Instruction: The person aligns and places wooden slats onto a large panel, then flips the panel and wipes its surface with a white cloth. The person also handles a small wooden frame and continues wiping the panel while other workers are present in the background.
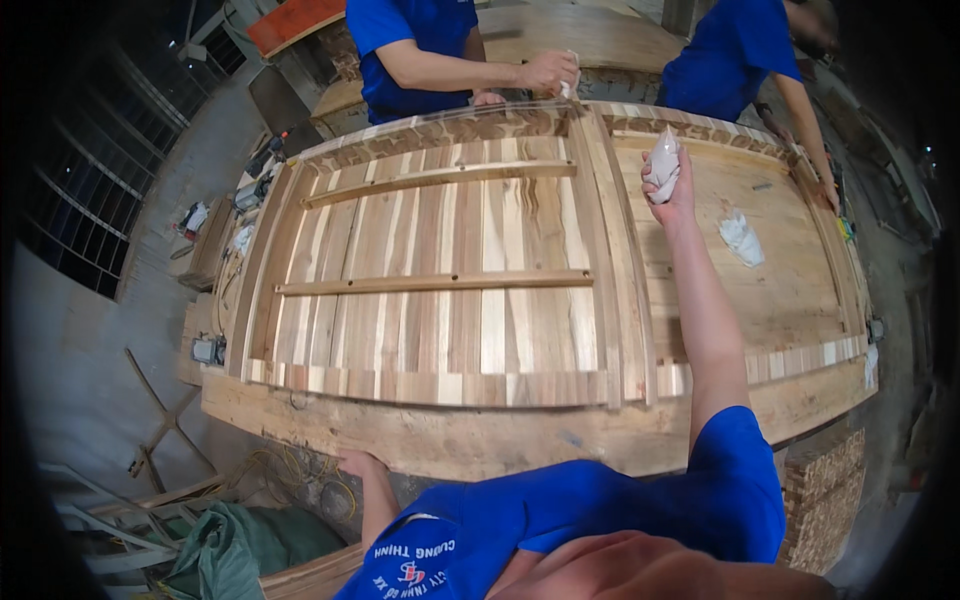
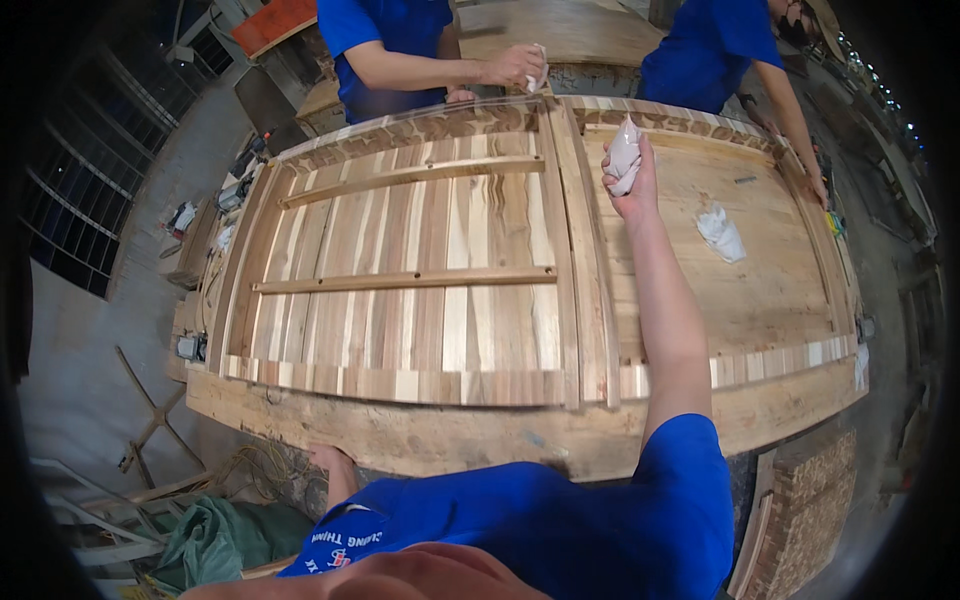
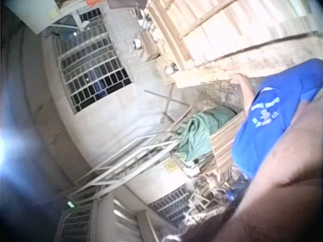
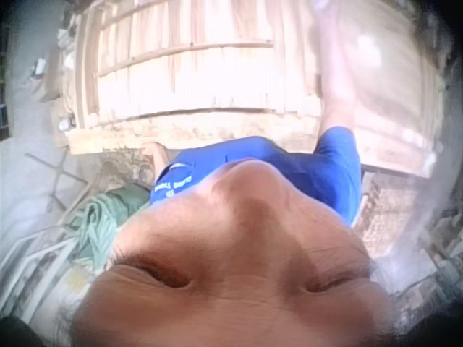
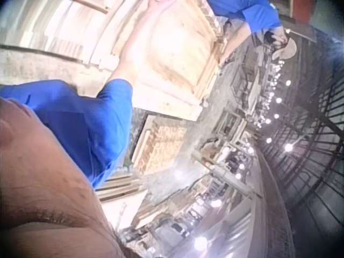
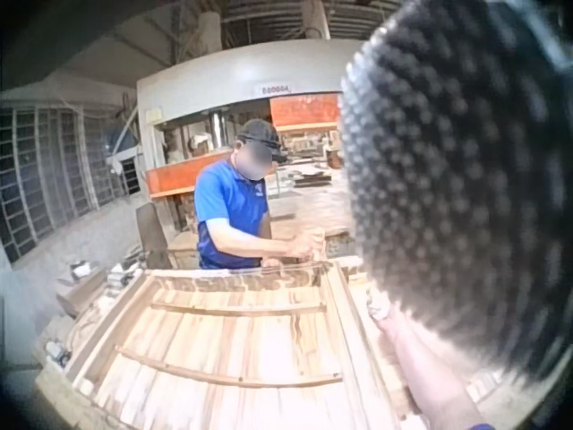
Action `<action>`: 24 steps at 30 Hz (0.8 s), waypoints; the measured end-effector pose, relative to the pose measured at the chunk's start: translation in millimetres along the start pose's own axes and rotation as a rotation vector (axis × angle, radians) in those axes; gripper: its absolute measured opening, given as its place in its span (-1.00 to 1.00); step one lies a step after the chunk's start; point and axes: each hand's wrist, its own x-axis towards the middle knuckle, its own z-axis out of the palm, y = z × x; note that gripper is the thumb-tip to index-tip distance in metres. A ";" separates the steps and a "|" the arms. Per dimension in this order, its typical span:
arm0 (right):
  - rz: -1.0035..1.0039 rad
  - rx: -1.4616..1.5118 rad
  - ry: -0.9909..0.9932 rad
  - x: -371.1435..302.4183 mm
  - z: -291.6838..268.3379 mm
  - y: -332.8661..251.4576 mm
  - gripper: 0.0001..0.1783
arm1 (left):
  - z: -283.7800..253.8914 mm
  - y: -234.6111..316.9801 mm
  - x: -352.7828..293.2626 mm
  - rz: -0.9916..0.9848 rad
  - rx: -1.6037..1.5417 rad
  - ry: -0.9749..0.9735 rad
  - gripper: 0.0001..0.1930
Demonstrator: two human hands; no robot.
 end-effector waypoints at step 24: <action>-0.618 -1.664 0.319 259.5 -12.1 62.3 -0.32 | 27.3 -5.3 8.8 -0.071 0.055 0.045 -0.40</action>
